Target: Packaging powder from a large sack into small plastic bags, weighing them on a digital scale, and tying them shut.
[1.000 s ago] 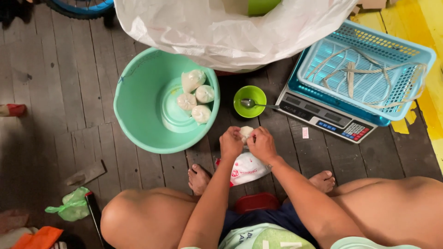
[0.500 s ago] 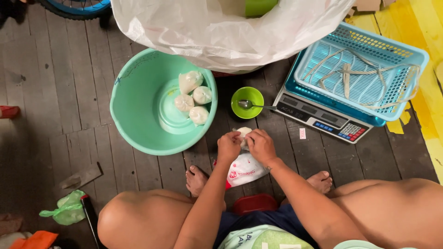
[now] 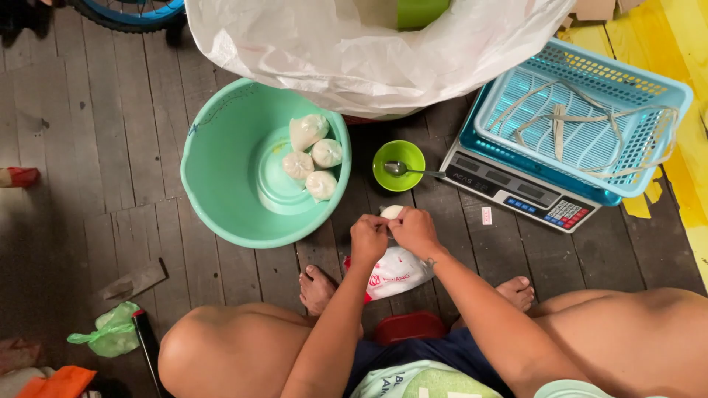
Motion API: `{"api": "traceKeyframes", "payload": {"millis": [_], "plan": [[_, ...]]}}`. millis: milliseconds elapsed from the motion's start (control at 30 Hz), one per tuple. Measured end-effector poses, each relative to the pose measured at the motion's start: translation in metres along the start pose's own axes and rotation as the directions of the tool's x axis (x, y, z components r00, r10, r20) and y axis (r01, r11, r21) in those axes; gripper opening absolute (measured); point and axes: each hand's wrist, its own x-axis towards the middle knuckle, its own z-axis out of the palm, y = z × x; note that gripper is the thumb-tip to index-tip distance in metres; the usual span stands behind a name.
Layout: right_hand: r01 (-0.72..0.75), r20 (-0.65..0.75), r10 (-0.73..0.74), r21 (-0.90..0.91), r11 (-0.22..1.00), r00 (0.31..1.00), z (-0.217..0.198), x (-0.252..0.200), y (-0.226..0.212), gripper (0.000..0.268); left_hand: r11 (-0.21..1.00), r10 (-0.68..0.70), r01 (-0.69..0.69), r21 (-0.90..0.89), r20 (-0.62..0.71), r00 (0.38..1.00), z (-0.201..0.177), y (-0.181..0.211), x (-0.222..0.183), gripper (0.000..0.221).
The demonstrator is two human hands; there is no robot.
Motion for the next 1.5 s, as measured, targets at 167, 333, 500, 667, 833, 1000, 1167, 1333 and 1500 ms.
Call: {"api": "traceKeyframes", "payload": {"millis": [167,333,500,667,833,1000,1167,1333,1500], "plan": [[-0.034,-0.043,0.034,0.004,0.999,0.998,0.005,-0.008,0.007,0.024,1.000,-0.002,0.002,-0.005,-0.096,0.995,0.011,0.007,-0.010,0.015],[0.069,-0.064,-0.074,-0.081,0.994,0.995,0.004,-0.007,0.011,0.025,0.992,0.121,-0.113,0.050,-0.222,0.967,0.018,0.010,-0.021,0.011],[0.091,-0.089,-0.100,-0.101,0.991,0.991,0.017,-0.004,0.025,0.022,0.985,0.158,-0.134,0.112,-0.251,0.955,0.015,0.019,-0.034,0.014],[-0.005,0.033,0.003,0.072,0.997,0.999,-0.001,0.004,0.030,0.018,0.950,0.303,-0.283,0.133,-0.175,0.937,0.016,-0.012,-0.015,0.014],[-0.071,0.217,0.044,0.116,0.991,0.975,-0.045,0.007,0.006,0.019,0.986,0.034,-0.092,0.141,0.368,0.929,-0.038,0.068,-0.010,0.108],[-0.092,0.375,0.128,-0.114,0.989,0.918,-0.123,0.003,-0.034,0.024,0.920,0.213,-0.339,0.195,0.475,0.854,0.018,0.020,0.018,0.092],[0.323,0.289,-0.180,-0.592,0.738,0.940,-0.253,-0.032,-0.079,0.036,0.909,0.185,-0.346,0.230,0.522,0.833,0.033,-0.001,0.030,0.079],[0.176,0.316,0.005,-0.541,0.823,0.949,-0.281,-0.047,-0.077,0.039,0.843,0.284,-0.433,0.320,0.418,0.863,0.005,0.027,0.013,0.068],[0.141,0.383,0.333,-0.811,0.568,0.862,-0.261,-0.054,-0.047,0.040,0.871,0.132,-0.335,0.360,0.484,0.865,-0.112,0.113,-0.010,0.078]]}}
